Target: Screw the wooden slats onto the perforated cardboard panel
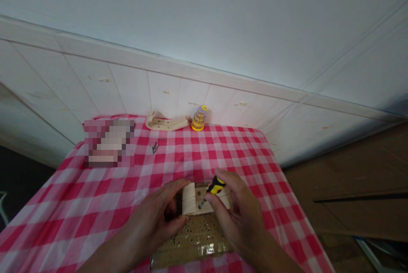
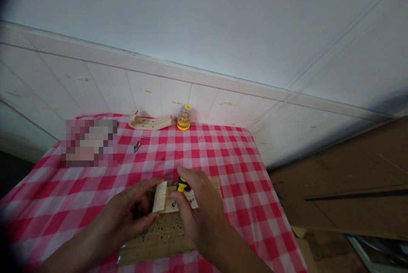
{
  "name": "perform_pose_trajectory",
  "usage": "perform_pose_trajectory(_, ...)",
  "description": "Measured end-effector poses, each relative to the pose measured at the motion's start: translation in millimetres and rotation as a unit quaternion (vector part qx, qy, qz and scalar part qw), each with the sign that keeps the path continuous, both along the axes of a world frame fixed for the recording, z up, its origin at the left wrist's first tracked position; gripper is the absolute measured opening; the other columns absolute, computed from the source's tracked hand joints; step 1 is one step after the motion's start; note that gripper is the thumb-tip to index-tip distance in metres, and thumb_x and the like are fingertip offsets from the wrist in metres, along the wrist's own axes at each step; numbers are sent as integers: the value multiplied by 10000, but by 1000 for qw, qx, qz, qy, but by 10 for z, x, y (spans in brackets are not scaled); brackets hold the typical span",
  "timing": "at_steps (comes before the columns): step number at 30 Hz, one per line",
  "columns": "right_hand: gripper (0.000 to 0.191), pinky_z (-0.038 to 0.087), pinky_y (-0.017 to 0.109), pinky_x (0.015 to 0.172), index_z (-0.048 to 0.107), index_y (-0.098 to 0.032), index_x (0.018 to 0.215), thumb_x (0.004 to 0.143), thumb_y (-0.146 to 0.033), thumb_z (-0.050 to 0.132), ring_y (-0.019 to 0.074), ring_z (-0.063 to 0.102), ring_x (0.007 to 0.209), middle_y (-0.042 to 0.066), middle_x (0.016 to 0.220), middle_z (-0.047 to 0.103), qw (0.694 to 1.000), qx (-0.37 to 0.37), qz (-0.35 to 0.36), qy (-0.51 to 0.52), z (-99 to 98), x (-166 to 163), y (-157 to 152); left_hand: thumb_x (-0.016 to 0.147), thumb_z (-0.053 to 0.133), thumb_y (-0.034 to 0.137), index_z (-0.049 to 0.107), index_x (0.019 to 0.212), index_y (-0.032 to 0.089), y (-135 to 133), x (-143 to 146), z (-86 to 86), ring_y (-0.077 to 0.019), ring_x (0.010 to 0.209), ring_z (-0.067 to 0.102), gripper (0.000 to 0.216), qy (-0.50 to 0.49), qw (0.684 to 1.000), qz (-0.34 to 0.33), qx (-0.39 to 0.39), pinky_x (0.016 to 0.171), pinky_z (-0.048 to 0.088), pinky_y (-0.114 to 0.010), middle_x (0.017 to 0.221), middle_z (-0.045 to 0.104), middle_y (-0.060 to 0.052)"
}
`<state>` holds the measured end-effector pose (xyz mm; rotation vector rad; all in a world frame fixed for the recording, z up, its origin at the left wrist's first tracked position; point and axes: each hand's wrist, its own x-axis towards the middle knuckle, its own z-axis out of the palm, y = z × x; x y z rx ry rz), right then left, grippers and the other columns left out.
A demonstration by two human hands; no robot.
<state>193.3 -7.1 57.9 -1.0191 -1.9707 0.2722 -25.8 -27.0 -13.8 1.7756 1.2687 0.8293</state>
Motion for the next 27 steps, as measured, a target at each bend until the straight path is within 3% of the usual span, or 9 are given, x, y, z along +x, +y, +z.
perform_pose_trajectory(8,472,661,362,834,532,-291,1389,952,-163,657,230,771,967,73,1137,757,1000,-16,-14,3,-38,0,-2,822,631,236,539,1419,279,-3,-1,15,-109,570,485,606,-7,1000,-1,-5,524,382,-213,724,593,57)
perform_pose_trajectory(16,585,667,429,883,438,-297,1479,952,-69,549,281,714,1200,127,1347,685,993,-100,37,47,-76,46,-122,827,642,234,542,1425,277,-16,-9,39,-118,595,507,608,-9,1000,0,-18,541,401,-222,737,604,51)
perform_pose_trajectory(27,543,680,412,828,507,-318,1443,953,-146,668,264,766,1059,100,1214,743,994,-66,13,83,-218,46,-67,826,627,237,538,1424,267,-27,0,-14,-113,581,501,605,-9,1000,7,-1,534,397,-219,732,593,50)
